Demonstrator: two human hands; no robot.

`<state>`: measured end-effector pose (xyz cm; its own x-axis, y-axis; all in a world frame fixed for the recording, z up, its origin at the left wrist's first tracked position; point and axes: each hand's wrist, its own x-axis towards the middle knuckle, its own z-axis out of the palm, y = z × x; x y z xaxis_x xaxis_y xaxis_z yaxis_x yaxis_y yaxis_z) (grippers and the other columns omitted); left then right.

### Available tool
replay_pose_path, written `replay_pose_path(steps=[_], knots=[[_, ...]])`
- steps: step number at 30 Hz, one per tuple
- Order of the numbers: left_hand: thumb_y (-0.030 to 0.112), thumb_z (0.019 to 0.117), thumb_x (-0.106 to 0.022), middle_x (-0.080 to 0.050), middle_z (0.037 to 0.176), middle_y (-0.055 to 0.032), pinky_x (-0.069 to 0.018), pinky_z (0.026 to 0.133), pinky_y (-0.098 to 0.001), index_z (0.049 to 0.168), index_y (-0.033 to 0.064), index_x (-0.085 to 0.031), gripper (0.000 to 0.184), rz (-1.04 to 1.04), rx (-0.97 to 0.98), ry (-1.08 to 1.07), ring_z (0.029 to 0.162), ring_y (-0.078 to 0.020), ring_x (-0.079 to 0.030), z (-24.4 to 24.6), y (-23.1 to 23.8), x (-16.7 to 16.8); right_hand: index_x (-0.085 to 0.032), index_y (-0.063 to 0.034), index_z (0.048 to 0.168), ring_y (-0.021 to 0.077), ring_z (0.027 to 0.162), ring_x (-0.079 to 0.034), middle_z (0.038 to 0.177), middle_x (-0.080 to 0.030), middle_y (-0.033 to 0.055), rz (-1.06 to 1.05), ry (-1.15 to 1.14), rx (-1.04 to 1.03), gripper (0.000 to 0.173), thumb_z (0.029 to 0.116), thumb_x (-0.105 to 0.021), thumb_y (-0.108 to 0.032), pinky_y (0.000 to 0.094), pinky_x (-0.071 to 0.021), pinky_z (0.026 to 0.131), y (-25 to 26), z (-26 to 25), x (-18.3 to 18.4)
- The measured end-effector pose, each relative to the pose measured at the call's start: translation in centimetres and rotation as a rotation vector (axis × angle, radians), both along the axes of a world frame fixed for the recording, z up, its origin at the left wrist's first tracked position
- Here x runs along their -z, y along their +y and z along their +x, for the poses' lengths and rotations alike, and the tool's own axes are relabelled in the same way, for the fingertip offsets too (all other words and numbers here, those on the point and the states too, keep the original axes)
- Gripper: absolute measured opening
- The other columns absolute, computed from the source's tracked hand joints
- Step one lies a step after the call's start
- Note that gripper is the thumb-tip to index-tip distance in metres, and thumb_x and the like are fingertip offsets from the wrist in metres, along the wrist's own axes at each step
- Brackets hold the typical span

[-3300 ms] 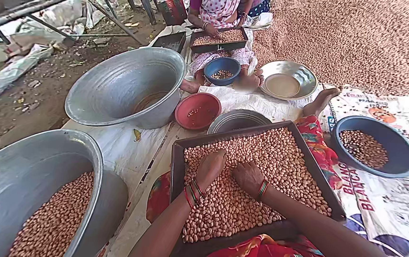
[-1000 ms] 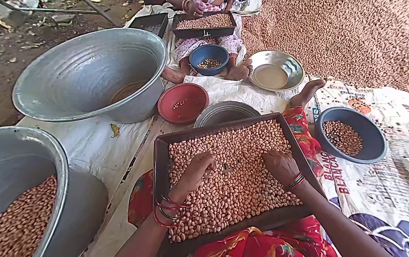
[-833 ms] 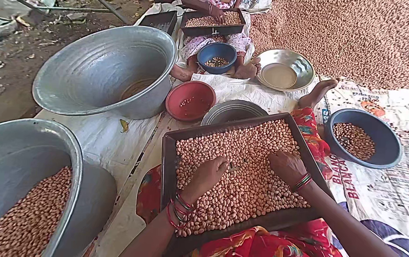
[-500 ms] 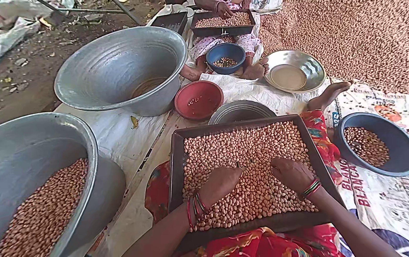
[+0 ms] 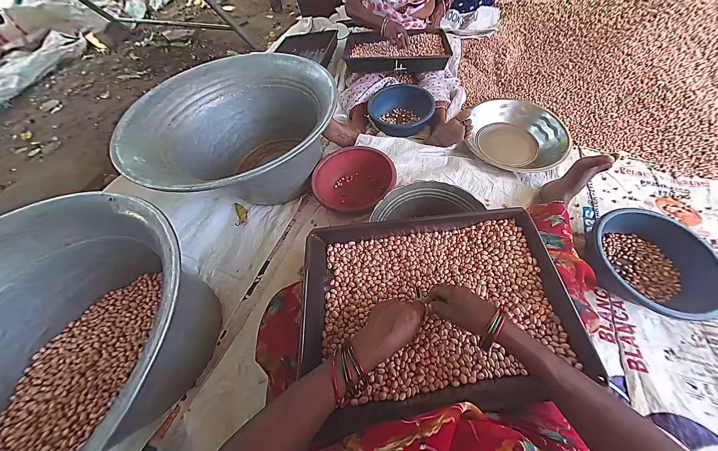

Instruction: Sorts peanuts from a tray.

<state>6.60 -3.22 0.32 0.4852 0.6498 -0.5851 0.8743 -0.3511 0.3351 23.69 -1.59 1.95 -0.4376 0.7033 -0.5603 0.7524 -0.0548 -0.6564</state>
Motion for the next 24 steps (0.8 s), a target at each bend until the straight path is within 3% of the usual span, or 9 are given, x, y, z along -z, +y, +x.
replay_pose_path(steps=[1, 3, 11, 13, 15, 17, 19, 21, 24], knots=[[0.023, 0.1124, -0.035, -0.07, 0.109, -0.026, -0.0514, 0.09, -0.0587, 0.129, -0.001, -0.058, 0.038, 0.003, -0.003, 0.002, 0.107, -0.0443, -0.068, 0.0, -0.1, -0.1, -0.062, 0.0042, 0.129, 0.0373, 0.1, -0.067, 0.111, -0.068, 0.0252, 0.039, -0.177, -0.101, 0.031, 0.1087, -0.046, -0.014, 0.0528, -0.0502, 0.09, 0.0, -1.1, -0.1], [0.022, 0.1116, -0.037, -0.069, 0.109, -0.0262, -0.0509, 0.091, -0.058, 0.13, -0.0018, -0.057, 0.036, -0.003, -0.004, 0.008, 0.108, -0.0441, -0.067, 0.0, -0.1, -0.4, -0.056, 0.0018, 0.136, 0.0479, 0.118, -0.063, 0.127, -0.065, 0.0296, 0.073, -0.416, -0.217, 0.034, 0.1105, -0.041, -0.015, 0.0641, -0.0481, 0.096, -0.4, -2.6, 0.2], [0.028, 0.1091, -0.046, -0.068, 0.114, -0.0263, -0.0502, 0.093, -0.0591, 0.129, -0.0033, -0.057, 0.039, -0.063, -0.04, -0.046, 0.111, -0.0433, -0.067, -0.2, 0.2, -0.7, -0.051, 0.0015, 0.139, 0.0495, 0.118, -0.063, 0.123, -0.065, 0.0314, -0.015, -0.476, -0.241, 0.036, 0.1104, -0.043, -0.02, 0.0648, -0.0479, 0.094, -0.7, -2.9, 0.1], [0.025, 0.1069, -0.051, -0.066, 0.106, -0.0228, -0.05, 0.09, -0.0544, 0.122, -0.0035, -0.06, 0.033, -0.152, -0.185, -0.213, 0.101, -0.0371, -0.065, -1.1, 1.0, -1.3, -0.057, 0.0041, 0.132, 0.0488, 0.112, -0.065, 0.116, -0.067, 0.0309, 0.037, -0.355, -0.156, 0.034, 0.1087, -0.046, -0.018, 0.0649, -0.0484, 0.093, -0.5, -1.8, 0.7], [0.016, 0.1057, -0.051, -0.054, 0.08, -0.0085, -0.0436, 0.066, -0.0341, 0.106, -0.0018, -0.062, 0.02, -0.264, -0.383, -0.57, 0.069, -0.017, -0.05, -2.5, 1.5, -1.1, -0.06, 0.0073, 0.124, 0.0474, 0.102, -0.067, 0.107, -0.068, 0.0301, 0.131, -0.25, -0.066, 0.032, 0.1081, -0.047, -0.016, 0.0633, -0.0495, 0.089, 0.1, -0.9, 0.1], [0.005, 0.1016, -0.042, -0.043, 0.058, 0.0104, -0.0321, 0.045, -0.0142, 0.087, 0.0095, -0.052, 0.018, -0.484, -0.595, -1.096, 0.046, 0.003, -0.038, -3.3, 1.3, 0.2, -0.061, 0.0072, 0.12, 0.0473, 0.098, -0.068, 0.102, -0.069, 0.0297, 0.213, -0.269, -0.065, 0.031, 0.1078, -0.044, -0.015, 0.0627, -0.0495, 0.085, 0.8, -1.0, -1.7], [0.012, 0.1002, -0.029, -0.051, 0.058, 0.0149, -0.0318, 0.042, -0.0102, 0.089, 0.0201, -0.052, 0.027, -0.723, -0.656, -1.441, 0.044, 0.0074, -0.04, -3.6, 1.2, 1.0, -0.062, 0.0058, 0.124, 0.0489, 0.102, -0.068, 0.106, -0.069, 0.0305, 0.238, -0.311, -0.106, 0.033, 0.1087, -0.043, -0.016, 0.0637, -0.0491, 0.086, 1.1, -1.7, -3.2], [0.021, 0.1015, -0.025, -0.059, 0.062, 0.0123, -0.034, 0.041, -0.0103, 0.093, 0.0211, -0.057, 0.033, -0.772, -0.677, -1.536, 0.043, 0.0069, -0.043, -3.7, 1.3, 1.2, -0.062, 0.0052, 0.125, 0.0495, 0.104, -0.067, 0.108, -0.069, 0.0307, 0.239, -0.314, -0.123, 0.033, 0.1089, -0.043, -0.016, 0.0644, -0.0487, 0.088, 1.3, -2.2, -3.5], [0.019, 0.1075, -0.02, -0.055, 0.063, 0.0097, -0.0314, 0.04, -0.0107, 0.088, 0.0169, -0.054, 0.039, -0.686, -0.837, -1.427, 0.041, 0.0053, -0.037, -3.3, 1.1, 0.7, -0.061, 0.0039, 0.128, 0.0501, 0.109, -0.066, 0.114, -0.068, 0.0311, 0.168, -0.376, -0.168, 0.035, 0.1103, -0.041, -0.019, 0.0652, -0.0479, 0.09, 1.2, -2.5, -2.6]])
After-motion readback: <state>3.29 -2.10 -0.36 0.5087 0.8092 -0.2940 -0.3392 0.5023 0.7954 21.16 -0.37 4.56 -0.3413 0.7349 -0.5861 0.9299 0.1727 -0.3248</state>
